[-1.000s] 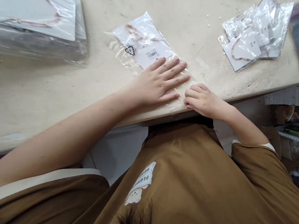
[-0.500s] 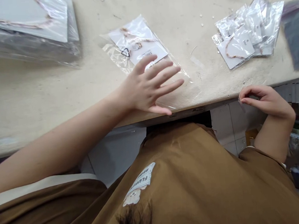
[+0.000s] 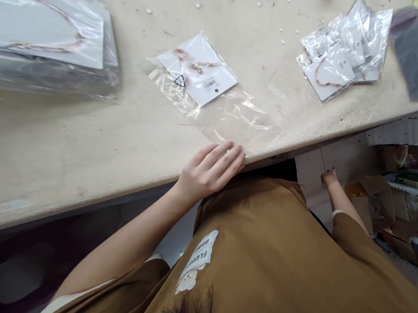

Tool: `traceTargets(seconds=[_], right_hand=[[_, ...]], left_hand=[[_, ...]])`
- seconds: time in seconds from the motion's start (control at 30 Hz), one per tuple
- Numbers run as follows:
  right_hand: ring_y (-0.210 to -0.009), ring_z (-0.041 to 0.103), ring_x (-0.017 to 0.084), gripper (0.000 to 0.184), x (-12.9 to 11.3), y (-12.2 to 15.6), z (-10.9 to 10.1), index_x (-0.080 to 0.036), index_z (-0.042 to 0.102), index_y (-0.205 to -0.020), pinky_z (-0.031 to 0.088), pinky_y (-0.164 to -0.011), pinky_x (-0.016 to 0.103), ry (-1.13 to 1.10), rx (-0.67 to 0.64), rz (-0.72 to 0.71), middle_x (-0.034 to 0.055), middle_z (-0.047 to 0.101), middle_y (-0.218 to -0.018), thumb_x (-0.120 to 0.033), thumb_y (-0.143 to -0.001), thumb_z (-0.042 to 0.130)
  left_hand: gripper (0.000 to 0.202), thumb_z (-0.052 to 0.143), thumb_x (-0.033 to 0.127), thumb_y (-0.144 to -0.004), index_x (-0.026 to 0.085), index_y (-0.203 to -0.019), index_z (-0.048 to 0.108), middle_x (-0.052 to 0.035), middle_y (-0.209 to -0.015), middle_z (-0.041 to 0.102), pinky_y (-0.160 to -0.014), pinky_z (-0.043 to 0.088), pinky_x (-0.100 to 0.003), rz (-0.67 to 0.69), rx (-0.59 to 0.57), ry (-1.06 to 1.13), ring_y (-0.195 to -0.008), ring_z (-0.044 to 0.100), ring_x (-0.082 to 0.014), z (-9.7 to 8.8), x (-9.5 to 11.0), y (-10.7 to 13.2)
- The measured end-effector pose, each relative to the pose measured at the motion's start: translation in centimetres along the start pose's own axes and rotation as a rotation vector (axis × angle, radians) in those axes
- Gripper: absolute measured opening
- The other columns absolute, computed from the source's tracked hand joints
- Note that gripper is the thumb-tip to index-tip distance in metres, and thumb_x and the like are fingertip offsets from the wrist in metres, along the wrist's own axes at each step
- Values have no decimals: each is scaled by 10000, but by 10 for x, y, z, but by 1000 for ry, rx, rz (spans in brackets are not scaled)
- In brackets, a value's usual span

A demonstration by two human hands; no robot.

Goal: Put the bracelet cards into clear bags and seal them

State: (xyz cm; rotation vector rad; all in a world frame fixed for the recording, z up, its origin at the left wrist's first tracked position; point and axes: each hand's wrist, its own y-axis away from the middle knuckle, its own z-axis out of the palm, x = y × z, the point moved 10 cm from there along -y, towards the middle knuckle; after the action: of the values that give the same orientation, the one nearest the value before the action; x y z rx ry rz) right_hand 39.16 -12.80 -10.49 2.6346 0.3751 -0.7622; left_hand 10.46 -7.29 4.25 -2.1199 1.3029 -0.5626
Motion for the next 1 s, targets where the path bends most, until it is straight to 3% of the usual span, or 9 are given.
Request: traceTargets(seconds=[0.13, 0.27, 0.43, 0.6, 0.67, 0.73, 0.8, 0.87, 1.0], right_hand=[[-996, 682, 172, 376, 25, 6, 2, -134, 644, -1199, 594, -911, 389, 81, -47, 213, 81, 678, -1169, -446, -994, 594], [-1014, 679, 193, 397, 45, 3, -21, -132, 644, -1206, 599, -902, 412, 230, -21, 336, 97, 676, -1191, -462, -993, 586], [-763, 687, 119, 423, 38, -9, -19, -110, 697, -956, 607, -805, 337, 208, -127, 373, 36, 730, -905, -504, -1004, 552], [-576, 629, 148, 420, -25, -20, -1, -184, 649, -596, 540, -604, 262, -41, -290, 234, 25, 662, -598, -526, -800, 779], [-569, 593, 132, 356, -73, -37, -32, -206, 603, -655, 500, -570, 250, -210, -78, 7, -17, 615, -602, -434, -734, 865], [-642, 603, 144, 368, -121, -51, -87, -246, 610, -814, 513, -604, 273, -355, 302, -279, -24, 627, -698, -375, -670, 924], [-894, 675, 214, 623, -155, -68, -120, -316, 620, -1081, 574, -739, 350, -371, 497, -461, 25, 702, -980, -437, -580, 969], [-1172, 638, 292, 736, -180, -99, -126, -340, 618, -1185, 566, -942, 470, -347, 432, -497, 67, 682, -1228, -557, -565, 948], [-1067, 686, 252, 253, -210, -147, -125, -278, 725, -901, 553, -977, 487, -471, 232, -487, 44, 745, -1035, -518, -835, 772]], left_hand=[[112, 776, 193, -880, 139, -959, 719, -99, -1022, 792, -820, 639, -372, 27, 100, -15, -957, 771, -262, -13, 6, 0], [81, 779, 181, -878, 140, -890, 710, -77, -996, 801, -824, 662, -343, 62, 124, 3, -947, 780, -244, -24, 10, 5], [67, 725, 199, -923, 168, -873, 695, -52, -986, 804, -848, 673, -321, 56, 179, 105, -985, 776, -231, -46, 7, 8], [75, 652, 205, -973, 153, -919, 663, -90, -951, 803, -876, 669, -309, -67, 213, 325, -964, 778, -214, -61, -7, 6], [70, 627, 207, -986, 157, -940, 648, -99, -949, 802, -863, 672, -305, -99, 226, 406, -963, 777, -212, -63, -10, 7], [67, 608, 211, -997, 163, -964, 641, -103, -952, 802, -847, 675, -308, -133, 240, 474, -966, 775, -213, -63, -13, 10], [74, 593, 206, -1002, 154, -994, 644, -120, -960, 800, -826, 677, -310, -176, 267, 546, -972, 774, -220, -64, -17, 13], [79, 589, 182, -996, 137, -1006, 654, -143, -977, 795, -801, 674, -290, -244, 293, 621, -983, 773, -220, -65, -24, 15], [71, 642, 108, -945, 151, -968, 694, -122, -1037, 788, -819, 644, -246, -543, 330, 653, -964, 768, -174, -67, -60, 17]])
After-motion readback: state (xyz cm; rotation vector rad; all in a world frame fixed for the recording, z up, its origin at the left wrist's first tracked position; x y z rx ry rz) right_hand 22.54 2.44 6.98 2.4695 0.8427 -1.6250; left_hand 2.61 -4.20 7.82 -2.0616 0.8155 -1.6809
